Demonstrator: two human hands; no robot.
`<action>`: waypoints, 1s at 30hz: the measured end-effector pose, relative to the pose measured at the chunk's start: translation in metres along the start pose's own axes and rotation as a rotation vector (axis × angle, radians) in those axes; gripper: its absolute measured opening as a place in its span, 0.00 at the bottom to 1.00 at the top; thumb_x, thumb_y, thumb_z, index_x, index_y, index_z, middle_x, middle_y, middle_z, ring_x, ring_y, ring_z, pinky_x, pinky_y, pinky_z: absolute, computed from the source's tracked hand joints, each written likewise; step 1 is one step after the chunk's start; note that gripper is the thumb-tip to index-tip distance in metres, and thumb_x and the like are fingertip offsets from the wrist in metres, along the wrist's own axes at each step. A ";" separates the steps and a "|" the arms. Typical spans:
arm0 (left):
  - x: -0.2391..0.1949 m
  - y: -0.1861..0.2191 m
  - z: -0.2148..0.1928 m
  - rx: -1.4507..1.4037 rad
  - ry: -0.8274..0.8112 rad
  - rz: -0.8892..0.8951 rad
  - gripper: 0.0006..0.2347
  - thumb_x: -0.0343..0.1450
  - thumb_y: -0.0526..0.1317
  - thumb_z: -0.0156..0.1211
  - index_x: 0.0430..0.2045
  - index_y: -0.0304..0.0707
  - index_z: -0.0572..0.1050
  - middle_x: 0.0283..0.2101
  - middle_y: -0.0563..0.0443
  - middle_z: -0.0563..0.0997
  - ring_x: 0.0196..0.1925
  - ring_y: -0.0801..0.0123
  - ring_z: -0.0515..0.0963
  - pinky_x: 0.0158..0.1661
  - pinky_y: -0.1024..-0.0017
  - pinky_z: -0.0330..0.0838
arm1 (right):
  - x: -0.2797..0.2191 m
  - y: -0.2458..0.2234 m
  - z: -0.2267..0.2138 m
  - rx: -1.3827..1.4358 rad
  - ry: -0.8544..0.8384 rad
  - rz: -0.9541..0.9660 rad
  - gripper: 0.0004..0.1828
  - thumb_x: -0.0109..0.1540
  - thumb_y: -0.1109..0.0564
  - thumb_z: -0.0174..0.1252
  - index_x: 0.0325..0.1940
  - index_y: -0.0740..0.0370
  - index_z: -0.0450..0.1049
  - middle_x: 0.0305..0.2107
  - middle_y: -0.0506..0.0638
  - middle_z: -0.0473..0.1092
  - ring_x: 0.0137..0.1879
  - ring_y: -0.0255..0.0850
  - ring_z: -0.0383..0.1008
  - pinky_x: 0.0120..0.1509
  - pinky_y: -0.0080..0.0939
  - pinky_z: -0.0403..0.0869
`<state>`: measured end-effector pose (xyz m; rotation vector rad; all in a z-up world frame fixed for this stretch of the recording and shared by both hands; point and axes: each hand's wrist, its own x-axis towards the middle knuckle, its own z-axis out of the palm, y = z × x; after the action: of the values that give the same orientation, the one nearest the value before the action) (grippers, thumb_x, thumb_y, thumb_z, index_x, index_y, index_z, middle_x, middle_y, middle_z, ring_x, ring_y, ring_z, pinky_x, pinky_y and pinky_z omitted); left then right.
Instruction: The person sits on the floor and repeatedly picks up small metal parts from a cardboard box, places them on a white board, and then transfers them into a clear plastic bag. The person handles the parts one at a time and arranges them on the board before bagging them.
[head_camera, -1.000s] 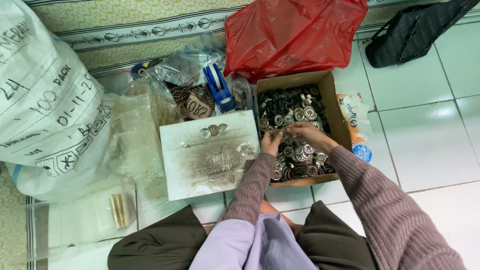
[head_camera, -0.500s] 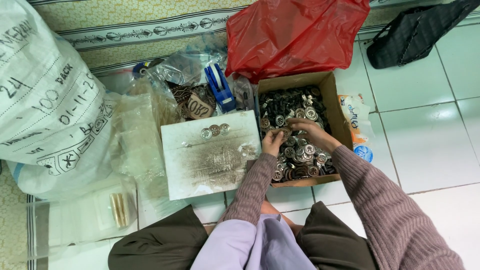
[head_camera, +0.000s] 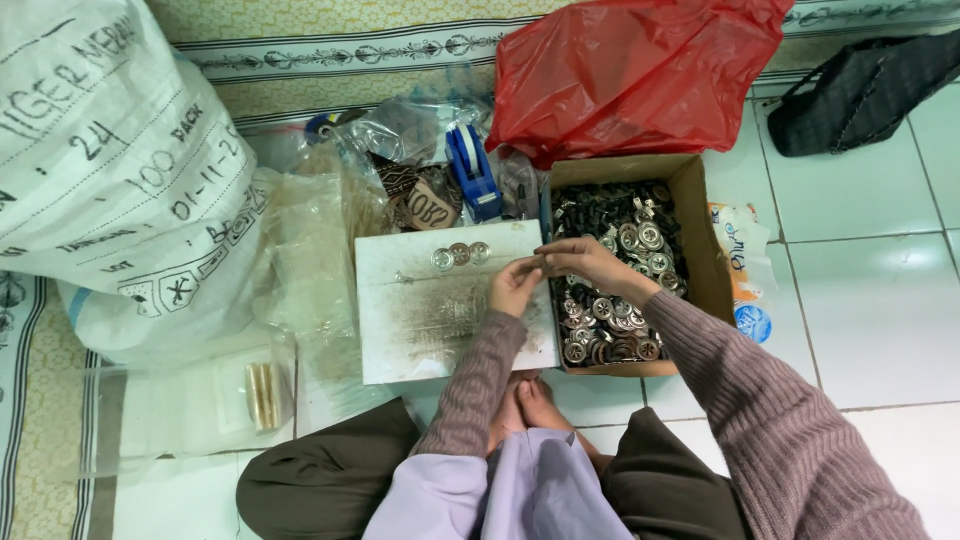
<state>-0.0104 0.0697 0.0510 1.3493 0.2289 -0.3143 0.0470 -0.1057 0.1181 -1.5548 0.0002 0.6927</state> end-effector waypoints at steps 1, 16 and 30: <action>0.009 -0.005 -0.015 -0.001 0.008 0.002 0.11 0.74 0.38 0.64 0.51 0.42 0.78 0.50 0.49 0.83 0.54 0.65 0.82 0.51 0.63 0.78 | 0.000 -0.003 0.012 -0.002 -0.008 0.000 0.20 0.67 0.57 0.58 0.61 0.69 0.75 0.43 0.64 0.77 0.49 0.54 0.79 0.56 0.54 0.76; 0.024 -0.040 -0.134 1.058 0.264 0.608 0.16 0.74 0.38 0.58 0.58 0.43 0.74 0.62 0.42 0.76 0.68 0.55 0.69 0.68 0.49 0.57 | 0.063 0.049 0.095 -1.385 0.239 -0.802 0.11 0.65 0.55 0.58 0.50 0.49 0.81 0.47 0.46 0.79 0.54 0.39 0.79 0.60 0.46 0.76; 0.018 -0.043 -0.122 1.364 0.203 0.626 0.20 0.76 0.45 0.45 0.63 0.45 0.70 0.68 0.38 0.68 0.73 0.49 0.62 0.70 0.43 0.50 | 0.058 0.060 0.085 -1.530 0.168 -0.891 0.18 0.63 0.57 0.55 0.57 0.54 0.77 0.55 0.49 0.76 0.63 0.44 0.74 0.66 0.51 0.71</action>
<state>-0.0063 0.1790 -0.0201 2.6987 -0.3316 0.2891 0.0347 -0.0129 0.0442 -2.6863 -1.2694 -0.3413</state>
